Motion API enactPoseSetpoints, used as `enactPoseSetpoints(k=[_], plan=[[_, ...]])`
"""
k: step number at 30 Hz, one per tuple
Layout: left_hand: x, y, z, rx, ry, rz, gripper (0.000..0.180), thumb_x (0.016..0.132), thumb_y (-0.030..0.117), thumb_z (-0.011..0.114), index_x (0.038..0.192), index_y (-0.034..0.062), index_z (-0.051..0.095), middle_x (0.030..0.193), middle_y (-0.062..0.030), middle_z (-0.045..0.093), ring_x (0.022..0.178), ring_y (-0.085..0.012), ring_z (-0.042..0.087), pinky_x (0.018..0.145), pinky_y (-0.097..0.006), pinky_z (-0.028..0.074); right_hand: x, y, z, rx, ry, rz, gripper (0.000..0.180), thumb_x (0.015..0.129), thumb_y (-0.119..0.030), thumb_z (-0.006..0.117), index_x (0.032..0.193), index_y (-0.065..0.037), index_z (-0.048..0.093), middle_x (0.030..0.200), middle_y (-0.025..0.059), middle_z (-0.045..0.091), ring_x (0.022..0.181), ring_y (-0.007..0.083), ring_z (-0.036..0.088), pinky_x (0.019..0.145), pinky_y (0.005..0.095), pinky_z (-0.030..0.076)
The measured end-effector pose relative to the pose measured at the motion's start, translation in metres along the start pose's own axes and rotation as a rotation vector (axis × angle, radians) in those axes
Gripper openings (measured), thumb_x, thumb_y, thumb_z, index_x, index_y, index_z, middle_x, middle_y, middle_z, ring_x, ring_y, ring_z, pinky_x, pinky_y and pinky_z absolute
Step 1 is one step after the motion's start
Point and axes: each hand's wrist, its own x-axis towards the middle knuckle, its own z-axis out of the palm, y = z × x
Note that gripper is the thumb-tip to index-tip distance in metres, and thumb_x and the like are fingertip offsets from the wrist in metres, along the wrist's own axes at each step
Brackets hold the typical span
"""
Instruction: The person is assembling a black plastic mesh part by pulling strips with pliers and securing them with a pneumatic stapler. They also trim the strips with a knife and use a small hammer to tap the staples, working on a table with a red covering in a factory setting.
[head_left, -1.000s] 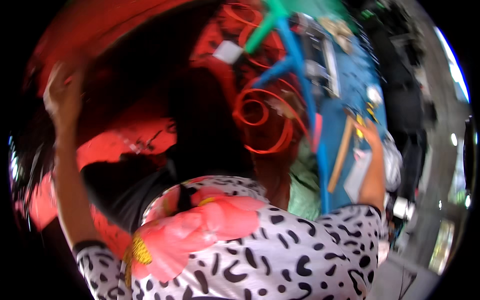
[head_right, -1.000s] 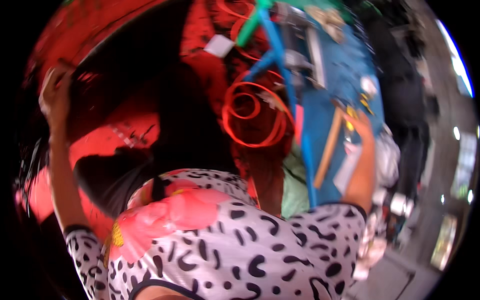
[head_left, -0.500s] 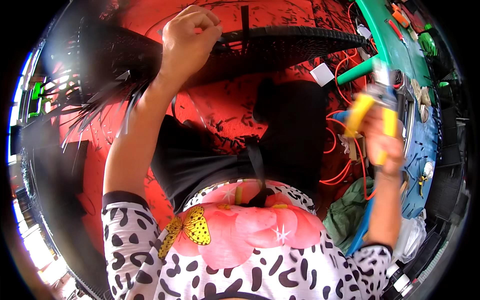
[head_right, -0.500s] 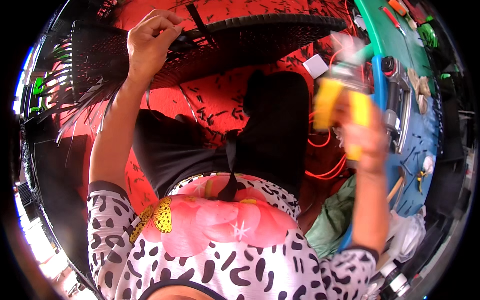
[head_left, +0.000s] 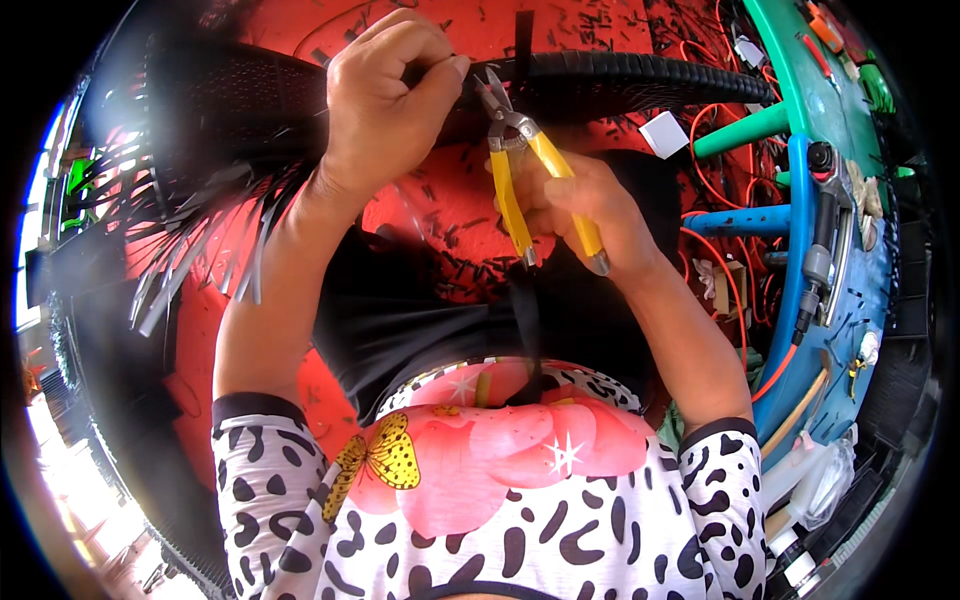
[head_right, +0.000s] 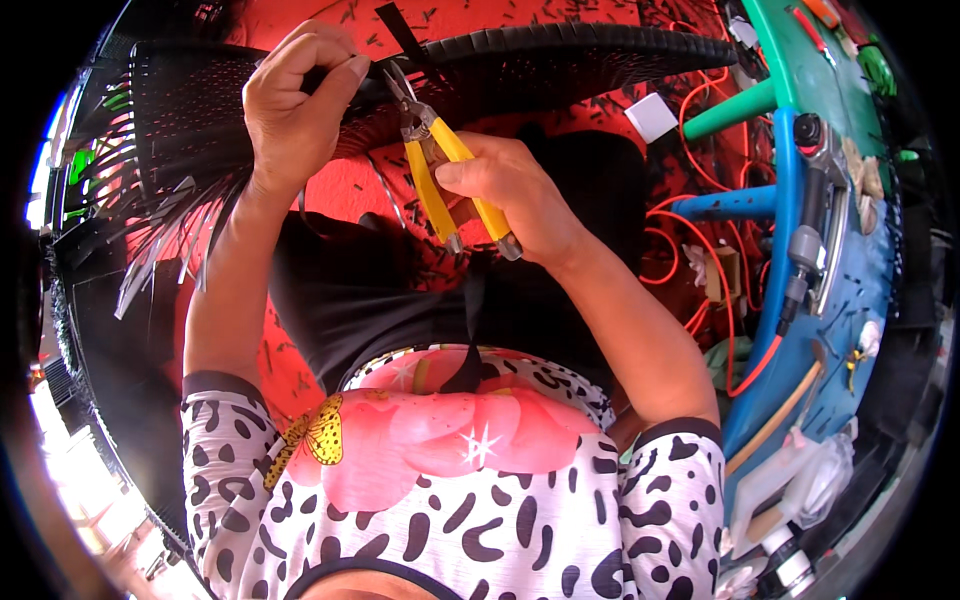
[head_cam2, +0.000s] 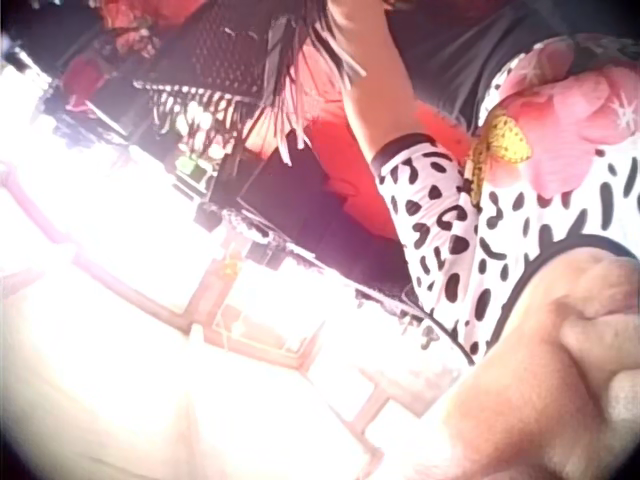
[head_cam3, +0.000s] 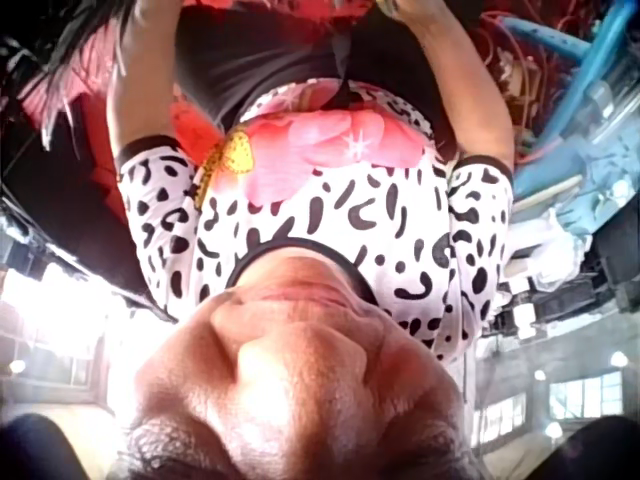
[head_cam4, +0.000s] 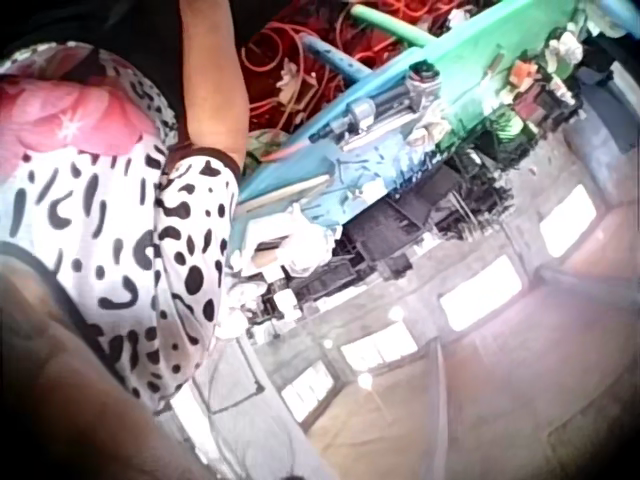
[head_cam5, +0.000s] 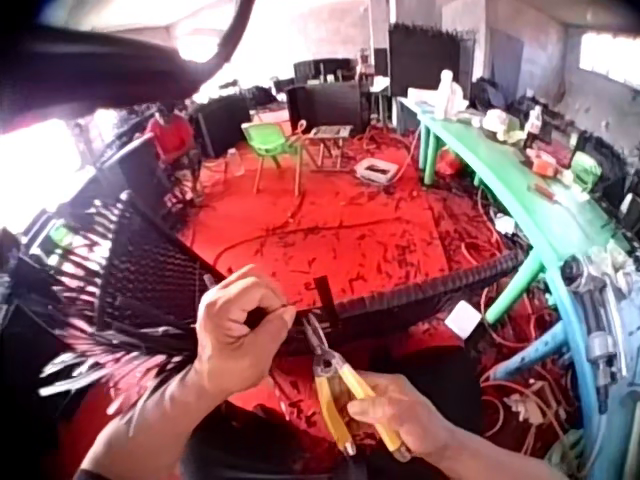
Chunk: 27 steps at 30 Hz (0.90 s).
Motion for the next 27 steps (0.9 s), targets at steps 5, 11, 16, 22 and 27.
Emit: enactPoseSetpoints(k=[5,11,16,22,27], plan=[[-0.007,0.000,0.001,-0.030,0.052,-0.169,0.012,0.080,-0.007,0.061,0.072,-0.0012,0.054,0.066,0.0006,0.055,0.058,-0.0029,0.045,0.053,-0.019,0.038,0.002,0.006,-0.016,0.265,-0.156,0.072,0.042,0.084,-0.030,0.053,0.108,0.005,0.054,0.092,0.0132,0.061,0.079,0.0187,0.060,0.069,0.0298,0.051],[-0.005,-0.006,0.001,-0.045,0.084,-0.190,0.012,0.082,-0.006,0.062,0.074,0.0001,0.055,0.072,0.0015,0.060,0.059,-0.0003,0.048,0.054,-0.015,0.039,0.004,0.020,-0.011,0.361,-0.153,0.031,0.048,0.084,-0.036,0.052,0.110,0.005,0.052,0.096,0.0158,0.060,0.078,0.0213,0.060,0.069,0.0314,0.050],[-0.006,0.002,0.001,-0.124,0.156,-0.283,0.016,0.075,-0.006,0.062,0.082,0.0028,0.051,0.068,0.0011,0.052,0.056,-0.0025,0.044,0.050,-0.018,0.034,0.015,0.027,-0.007,0.460,-0.252,0.025,0.053,0.083,-0.038,0.051,0.113,0.006,0.051,0.095,0.0159,0.061,0.078,0.0215,0.060,0.071,0.0302,0.049],[-0.009,0.005,-0.001,-0.116,0.097,-0.280,0.020,0.078,-0.007,0.060,0.089,0.0033,0.048,0.070,0.0025,0.052,0.058,0.0002,0.042,0.051,-0.016,0.032,0.030,0.035,0.004,0.623,-0.287,0.017,0.054,0.081,-0.038,0.052,0.112,0.007,0.052,0.093,0.0156,0.060,0.079,0.0236,0.060,0.069,0.0318,0.048],[-0.009,0.002,-0.003,-0.125,0.098,-0.245,0.019,0.077,-0.007,0.063,0.090,0.0010,0.052,0.074,0.0006,0.055,0.062,-0.0024,0.048,0.055,-0.017,0.038,0.029,0.043,0.002,1.020,-0.543,-0.068,0.054,0.082,-0.038,0.053,0.111,0.008,0.051,0.091,0.0159,0.059,0.078,0.0244,0.060,0.068,0.0317,0.048]])
